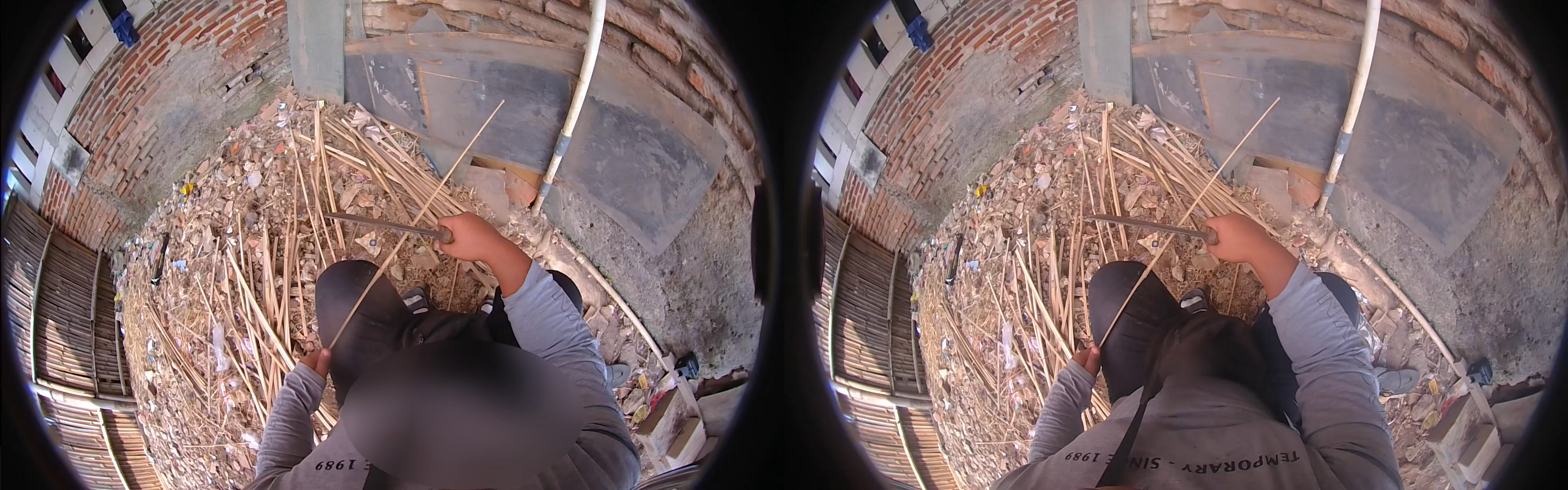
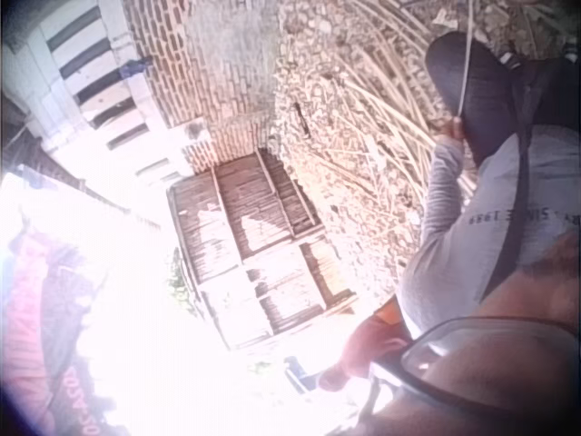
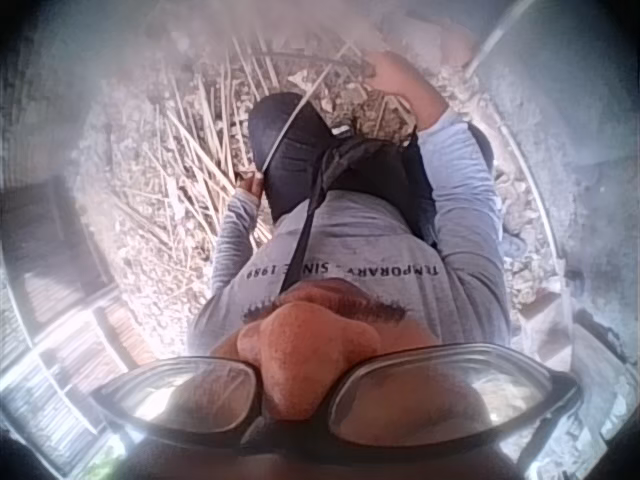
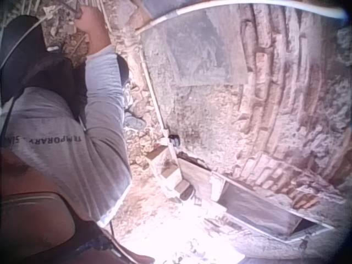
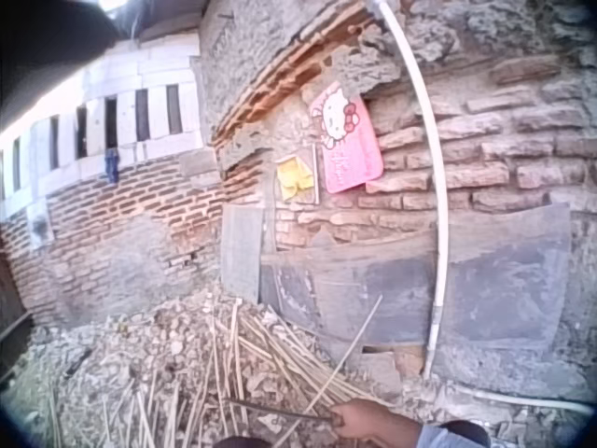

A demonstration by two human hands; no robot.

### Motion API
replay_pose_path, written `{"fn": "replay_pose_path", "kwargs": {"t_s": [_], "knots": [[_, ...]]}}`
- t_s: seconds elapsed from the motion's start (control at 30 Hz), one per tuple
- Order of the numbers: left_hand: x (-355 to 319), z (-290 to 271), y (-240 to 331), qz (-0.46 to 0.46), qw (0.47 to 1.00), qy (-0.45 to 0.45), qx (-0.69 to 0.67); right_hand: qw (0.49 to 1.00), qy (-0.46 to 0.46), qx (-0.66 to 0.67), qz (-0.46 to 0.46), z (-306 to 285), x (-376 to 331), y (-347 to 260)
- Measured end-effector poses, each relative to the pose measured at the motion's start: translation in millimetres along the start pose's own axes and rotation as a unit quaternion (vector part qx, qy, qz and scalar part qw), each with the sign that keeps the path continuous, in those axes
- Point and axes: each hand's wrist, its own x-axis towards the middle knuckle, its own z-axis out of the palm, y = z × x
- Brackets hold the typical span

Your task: The person processes long bamboo strips using a cleaver by hand while sitting on the ground, scraping the surface and shaving the edges of the strips one at a time.

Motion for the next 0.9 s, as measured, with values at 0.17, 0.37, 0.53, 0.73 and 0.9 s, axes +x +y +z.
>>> {"fn": "replay_pose_path", "kwargs": {"t_s": [0.17, 0.37, 0.53, 0.73, 0.9], "knots": [[2, -1, -3, -0.017, 1.000, -0.021, -0.004, 1.000, 0.006, -0.001, -0.010, 0, -1, 3], [6, 5, -21, -0.024, 1.000, -0.012, -0.010, 1.000, 0.005, 0.010, -0.015, 0, -1, 4], [9, 9, -29, -0.001, 0.999, -0.013, -0.045, 1.000, 0.002, 0.007, -0.013, 0, -1, 3], [8, 5, -18, -0.016, 0.999, -0.026, -0.037, 1.000, 0.013, 0.013, -0.009, 0, -2, 2], [5, 4, -10, -0.016, 0.999, -0.020, -0.048, 1.000, 0.011, 0.003, -0.007, 2, -2, 5]]}}
